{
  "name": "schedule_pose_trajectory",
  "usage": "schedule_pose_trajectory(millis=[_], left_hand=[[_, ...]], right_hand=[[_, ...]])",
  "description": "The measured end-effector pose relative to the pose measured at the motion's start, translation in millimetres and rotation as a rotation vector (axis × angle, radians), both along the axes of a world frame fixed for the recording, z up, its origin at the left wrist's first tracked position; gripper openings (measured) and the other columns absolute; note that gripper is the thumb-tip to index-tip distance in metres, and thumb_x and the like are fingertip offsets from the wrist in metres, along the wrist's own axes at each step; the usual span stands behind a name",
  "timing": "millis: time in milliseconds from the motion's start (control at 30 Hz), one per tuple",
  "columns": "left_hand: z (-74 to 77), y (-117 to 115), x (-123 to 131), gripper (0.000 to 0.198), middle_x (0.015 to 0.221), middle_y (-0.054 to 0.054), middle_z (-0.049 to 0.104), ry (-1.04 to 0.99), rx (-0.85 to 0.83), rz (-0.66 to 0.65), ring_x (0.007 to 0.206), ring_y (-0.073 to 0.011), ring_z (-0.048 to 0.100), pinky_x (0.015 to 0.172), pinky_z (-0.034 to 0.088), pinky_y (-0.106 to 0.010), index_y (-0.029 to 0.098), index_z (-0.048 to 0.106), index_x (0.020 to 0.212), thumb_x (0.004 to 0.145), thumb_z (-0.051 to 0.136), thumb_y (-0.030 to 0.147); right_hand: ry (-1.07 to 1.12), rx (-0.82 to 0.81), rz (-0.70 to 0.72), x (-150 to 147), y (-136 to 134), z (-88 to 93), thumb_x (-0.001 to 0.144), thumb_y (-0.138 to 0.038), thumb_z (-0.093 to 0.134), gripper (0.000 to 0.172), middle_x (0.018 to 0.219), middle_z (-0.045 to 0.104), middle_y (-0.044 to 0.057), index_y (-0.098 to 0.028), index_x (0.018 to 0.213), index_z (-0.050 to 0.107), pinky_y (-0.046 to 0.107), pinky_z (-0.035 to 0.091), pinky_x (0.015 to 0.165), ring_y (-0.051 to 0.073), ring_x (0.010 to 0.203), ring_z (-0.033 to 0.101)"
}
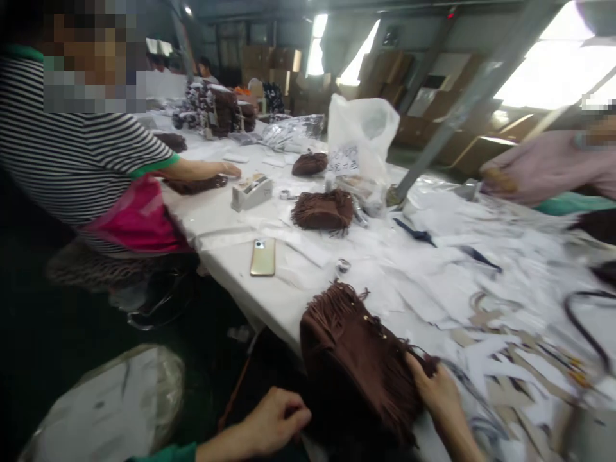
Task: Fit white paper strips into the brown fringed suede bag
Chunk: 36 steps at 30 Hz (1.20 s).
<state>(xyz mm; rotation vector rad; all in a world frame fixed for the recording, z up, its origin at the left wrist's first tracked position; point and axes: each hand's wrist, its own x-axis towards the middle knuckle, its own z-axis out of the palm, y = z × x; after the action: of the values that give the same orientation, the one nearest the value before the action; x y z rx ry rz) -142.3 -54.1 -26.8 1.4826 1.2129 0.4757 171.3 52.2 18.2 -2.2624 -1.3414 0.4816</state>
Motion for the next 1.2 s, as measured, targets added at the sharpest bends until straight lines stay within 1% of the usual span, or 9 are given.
schedule_pose_trajectory(millis=[133, 233, 400, 500, 633, 800, 1000, 1100, 1200], left_hand=[[41.2, 14.6, 6.4, 0.042, 0.051, 0.001, 0.055, -0.161, 0.038, 0.019, 0.051, -0.0117, 0.049, 0.050, 0.033, -0.022, 0.014, 0.064, 0.065, 0.089, 0.045, 0.044], [74.7, 39.8, 12.1, 0.039, 0.058, 0.000, 0.057, -0.266, 0.149, 0.051, 0.055, -0.0117, 0.050, 0.053, 0.037, -0.022, 0.015, 0.065, 0.077, 0.090, 0.046, 0.046], [107.6, 116.6, 66.0, 0.040, 0.082, -0.003, 0.063, -0.354, 0.249, 0.110, 0.063, -0.0143, 0.057, 0.050, 0.044, -0.021, 0.018, 0.058, 0.109, 0.089, 0.046, 0.050], [102.5, 155.4, 117.8, 0.044, 0.084, -0.005, 0.064, -0.181, 0.112, 0.039, 0.066, -0.0181, 0.063, 0.046, 0.047, -0.024, 0.017, 0.053, 0.115, 0.088, 0.045, 0.051], [78.5, 170.2, 159.7, 0.030, 0.055, -0.002, 0.058, -0.075, 0.015, -0.063, 0.048, -0.0178, 0.058, 0.044, 0.044, -0.026, 0.012, 0.060, 0.077, 0.077, 0.065, 0.041], [63.6, 164.9, 165.7, 0.029, 0.043, 0.003, 0.049, -0.107, -0.102, -0.130, 0.040, -0.0112, 0.049, 0.039, 0.035, -0.020, 0.014, 0.053, 0.057, 0.076, 0.067, 0.031], [65.7, 139.0, 178.5, 0.024, 0.052, 0.003, 0.052, -0.238, -0.257, -0.209, 0.042, -0.0087, 0.048, 0.041, 0.035, -0.019, 0.015, 0.056, 0.070, 0.080, 0.060, 0.036], [64.1, 127.4, 179.5, 0.025, 0.052, 0.002, 0.054, -0.268, -0.259, -0.305, 0.042, -0.0093, 0.047, 0.043, 0.036, -0.021, 0.013, 0.062, 0.071, 0.075, 0.065, 0.038], [67.1, 137.3, 171.2, 0.024, 0.055, 0.001, 0.060, -0.266, -0.209, -0.487, 0.048, -0.0118, 0.052, 0.048, 0.040, -0.023, 0.014, 0.069, 0.072, 0.061, 0.078, 0.033]], right_hand=[[-0.043, -0.106, 0.043, 23.4, -12.5, 13.0, 0.068, -0.064, 0.044, 0.047, 0.070, 0.068, 0.012, -0.021, 0.065, 0.060, 0.038, 0.046, 0.068, 0.031, 0.076, 0.064], [-0.070, 0.048, -0.072, 33.7, -33.2, 27.6, 0.073, -0.064, 0.047, 0.049, 0.075, 0.068, 0.010, -0.019, 0.079, 0.065, 0.037, 0.045, 0.069, 0.029, 0.077, 0.063], [0.723, 0.209, -0.187, 9.6, -49.7, 34.1, 0.071, -0.057, 0.063, 0.045, 0.077, 0.067, 0.008, -0.016, 0.088, 0.065, 0.027, 0.047, 0.054, 0.018, 0.063, 0.062], [0.983, 0.208, -0.189, -13.7, -43.1, 19.6, 0.065, -0.053, 0.073, 0.046, 0.072, 0.067, 0.005, -0.015, 0.088, 0.066, 0.021, 0.047, 0.052, 0.014, 0.060, 0.062], [1.009, 0.205, -0.203, -30.4, -34.2, -7.4, 0.061, -0.058, 0.076, 0.048, 0.058, 0.062, 0.002, -0.014, 0.072, 0.064, 0.020, 0.046, 0.046, 0.012, 0.050, 0.059], [1.046, 0.156, -0.247, -26.9, -30.2, -13.4, 0.070, -0.068, 0.063, 0.054, 0.054, 0.060, 0.004, -0.013, 0.068, 0.061, 0.021, 0.044, 0.041, 0.012, 0.045, 0.057], [1.197, 0.071, -0.089, -18.1, -28.4, 1.5, 0.077, -0.059, 0.062, 0.047, 0.053, 0.059, 0.002, -0.014, 0.064, 0.061, 0.020, 0.044, 0.044, 0.011, 0.045, 0.056], [1.207, 0.058, -0.029, -15.8, -30.2, -2.4, 0.071, -0.052, 0.069, 0.042, 0.044, 0.053, 0.001, -0.014, 0.055, 0.060, 0.022, 0.039, 0.039, 0.011, 0.038, 0.049], [1.191, 0.087, -0.032, -12.2, -30.7, -8.4, 0.066, -0.049, 0.073, 0.040, 0.046, 0.055, 0.000, -0.014, 0.054, 0.060, 0.022, 0.036, 0.040, 0.011, 0.039, 0.048]])
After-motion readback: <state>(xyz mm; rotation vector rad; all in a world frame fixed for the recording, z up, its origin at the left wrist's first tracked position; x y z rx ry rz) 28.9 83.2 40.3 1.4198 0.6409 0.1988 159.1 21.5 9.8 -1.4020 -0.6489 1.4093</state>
